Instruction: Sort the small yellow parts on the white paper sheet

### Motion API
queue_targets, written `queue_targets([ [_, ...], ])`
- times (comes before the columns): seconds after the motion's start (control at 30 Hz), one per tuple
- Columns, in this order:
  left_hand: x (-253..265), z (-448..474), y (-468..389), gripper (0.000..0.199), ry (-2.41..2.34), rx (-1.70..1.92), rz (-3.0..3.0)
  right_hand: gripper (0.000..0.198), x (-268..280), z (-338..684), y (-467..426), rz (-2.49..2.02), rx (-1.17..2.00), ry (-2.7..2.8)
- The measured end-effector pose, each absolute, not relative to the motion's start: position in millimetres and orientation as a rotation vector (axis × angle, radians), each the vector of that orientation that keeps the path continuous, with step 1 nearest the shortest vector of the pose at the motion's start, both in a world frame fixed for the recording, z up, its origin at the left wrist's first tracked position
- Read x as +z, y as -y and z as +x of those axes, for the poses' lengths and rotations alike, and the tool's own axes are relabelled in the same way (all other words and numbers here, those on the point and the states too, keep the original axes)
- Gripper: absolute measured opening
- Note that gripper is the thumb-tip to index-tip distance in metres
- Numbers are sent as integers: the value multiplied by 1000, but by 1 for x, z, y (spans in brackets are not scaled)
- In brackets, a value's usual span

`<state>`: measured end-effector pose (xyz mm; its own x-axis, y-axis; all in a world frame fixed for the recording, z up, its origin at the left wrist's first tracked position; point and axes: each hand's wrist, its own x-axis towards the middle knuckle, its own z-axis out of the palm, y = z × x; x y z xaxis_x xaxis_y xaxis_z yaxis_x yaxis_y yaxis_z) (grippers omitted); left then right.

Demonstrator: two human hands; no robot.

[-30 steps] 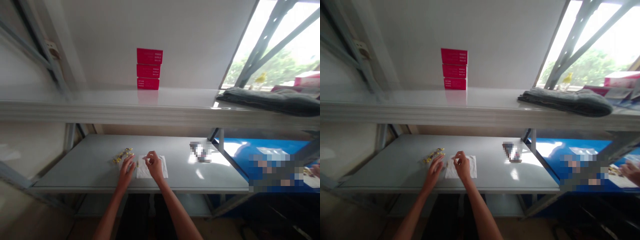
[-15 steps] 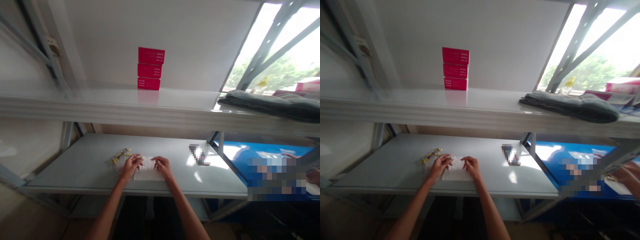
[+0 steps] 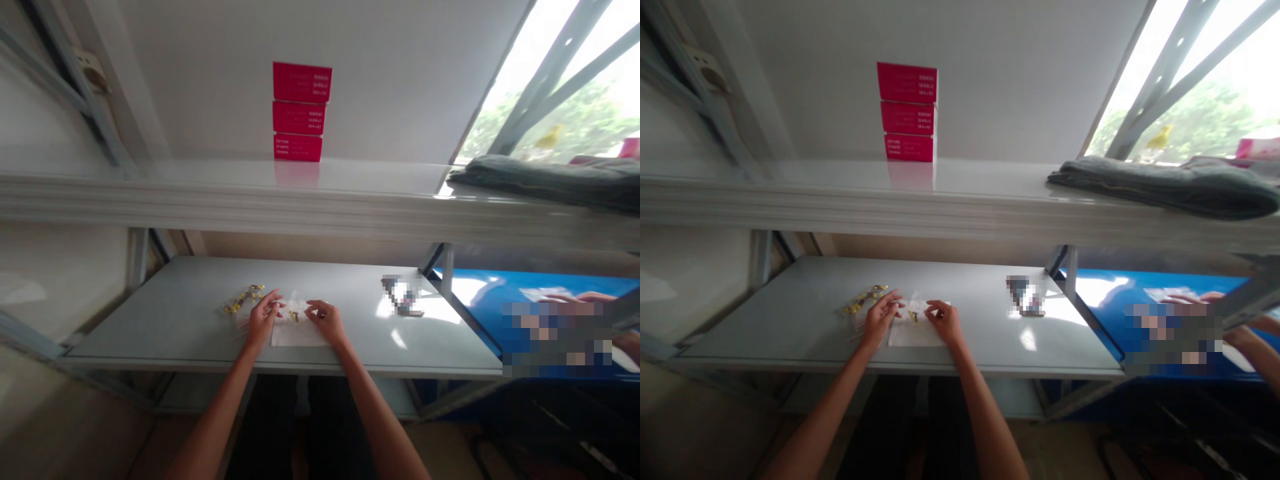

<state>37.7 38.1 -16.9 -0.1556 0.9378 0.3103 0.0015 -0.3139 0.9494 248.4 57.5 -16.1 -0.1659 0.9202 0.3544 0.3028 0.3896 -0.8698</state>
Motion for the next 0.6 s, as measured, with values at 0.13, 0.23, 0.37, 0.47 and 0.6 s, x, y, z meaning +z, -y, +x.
queue_targets([
  [0.13,-15,40,-36,55,-1026,1609,1306,18,-18,248,-59,-1081,819,1659],
  [0.23,-15,41,-35,56,-973,1604,1302,19,-16,248,-58,-1048,864,1626],
  [0.37,-19,38,-37,49,-1098,1592,1325,23,-12,249,-55,-1018,971,1554],
  [0.47,-22,36,-37,37,-1236,1532,1373,26,-11,249,-55,-1027,1011,1518],
  [0.6,-21,38,-35,30,-1299,1433,1522,29,-15,251,-59,-1021,875,1462],
])
